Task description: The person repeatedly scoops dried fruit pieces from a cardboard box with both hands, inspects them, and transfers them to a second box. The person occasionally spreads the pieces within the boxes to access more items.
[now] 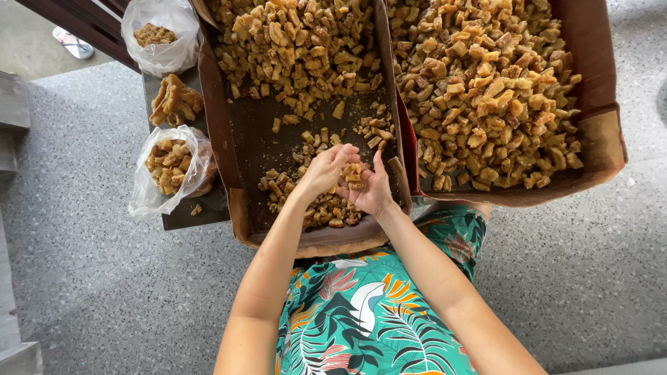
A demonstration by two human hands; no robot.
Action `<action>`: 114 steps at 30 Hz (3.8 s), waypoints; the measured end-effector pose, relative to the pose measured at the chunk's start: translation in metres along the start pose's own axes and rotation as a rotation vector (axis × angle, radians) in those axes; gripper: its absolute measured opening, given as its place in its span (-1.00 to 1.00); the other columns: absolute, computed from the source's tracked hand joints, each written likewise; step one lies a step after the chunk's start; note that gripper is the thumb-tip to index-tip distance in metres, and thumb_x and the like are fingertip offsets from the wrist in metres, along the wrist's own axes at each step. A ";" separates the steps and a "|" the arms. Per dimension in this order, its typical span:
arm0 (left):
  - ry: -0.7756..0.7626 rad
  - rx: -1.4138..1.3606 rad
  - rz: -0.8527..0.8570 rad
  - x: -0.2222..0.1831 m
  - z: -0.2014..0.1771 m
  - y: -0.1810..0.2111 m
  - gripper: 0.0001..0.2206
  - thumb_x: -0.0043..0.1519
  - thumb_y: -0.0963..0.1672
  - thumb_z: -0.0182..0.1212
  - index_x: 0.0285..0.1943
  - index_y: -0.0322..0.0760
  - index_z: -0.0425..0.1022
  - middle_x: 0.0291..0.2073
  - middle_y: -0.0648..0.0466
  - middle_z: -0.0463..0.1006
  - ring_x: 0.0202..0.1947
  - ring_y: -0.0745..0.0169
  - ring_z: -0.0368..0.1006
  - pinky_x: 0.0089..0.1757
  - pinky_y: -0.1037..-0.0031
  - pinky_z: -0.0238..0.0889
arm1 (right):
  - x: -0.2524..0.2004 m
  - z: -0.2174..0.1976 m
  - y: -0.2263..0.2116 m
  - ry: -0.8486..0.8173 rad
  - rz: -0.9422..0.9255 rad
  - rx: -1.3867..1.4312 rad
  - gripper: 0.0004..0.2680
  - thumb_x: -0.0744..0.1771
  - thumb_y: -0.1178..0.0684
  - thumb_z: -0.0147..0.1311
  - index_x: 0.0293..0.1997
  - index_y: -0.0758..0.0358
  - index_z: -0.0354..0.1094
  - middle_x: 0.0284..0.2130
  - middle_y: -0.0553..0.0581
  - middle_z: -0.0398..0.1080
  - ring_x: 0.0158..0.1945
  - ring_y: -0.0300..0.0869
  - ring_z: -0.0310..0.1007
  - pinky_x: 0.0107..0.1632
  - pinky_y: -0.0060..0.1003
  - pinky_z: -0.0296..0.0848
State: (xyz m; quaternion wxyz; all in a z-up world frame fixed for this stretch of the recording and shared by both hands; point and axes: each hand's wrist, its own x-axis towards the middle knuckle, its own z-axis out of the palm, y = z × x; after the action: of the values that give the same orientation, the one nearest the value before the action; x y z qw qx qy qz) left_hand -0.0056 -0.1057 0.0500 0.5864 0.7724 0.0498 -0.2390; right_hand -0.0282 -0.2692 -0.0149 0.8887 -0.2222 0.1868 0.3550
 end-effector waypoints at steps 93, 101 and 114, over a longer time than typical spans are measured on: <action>0.115 0.568 0.263 -0.026 0.020 0.007 -0.76 0.28 -0.10 0.26 0.09 -0.20 0.60 -0.02 -0.04 0.51 0.06 -0.05 0.37 0.09 0.20 0.29 | -0.011 -0.003 -0.002 -0.089 0.120 -0.125 -0.47 0.39 -0.54 -0.28 0.26 0.01 0.35 0.13 0.12 0.39 0.21 -0.03 0.40 0.24 0.17 0.44; 0.191 0.110 -0.145 -0.018 -0.007 -0.017 -0.65 0.30 0.02 0.18 0.11 -0.25 0.61 -0.17 0.01 0.67 -0.24 0.14 0.58 -0.15 0.31 0.42 | -0.010 0.000 -0.006 -0.183 0.098 -0.049 -0.51 0.41 -0.46 -0.30 0.32 0.00 0.30 0.13 0.08 0.43 0.17 0.00 0.44 0.12 0.11 0.50; 0.322 -0.188 -0.024 -0.042 -0.033 -0.037 -0.63 0.34 0.00 0.24 0.08 -0.42 0.62 -0.21 0.00 0.64 -0.23 0.34 0.46 -0.20 0.47 0.35 | -0.006 -0.005 -0.004 -0.239 0.091 -0.028 -0.65 0.44 -0.24 -0.16 0.24 0.11 0.37 0.11 0.14 0.46 0.12 0.08 0.47 0.04 0.05 0.54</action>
State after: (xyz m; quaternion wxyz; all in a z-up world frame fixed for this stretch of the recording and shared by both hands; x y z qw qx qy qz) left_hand -0.0460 -0.0552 0.0421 0.6377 0.7417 0.1741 -0.1136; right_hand -0.0297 -0.2777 -0.0148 0.8844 -0.1818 0.0847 0.4215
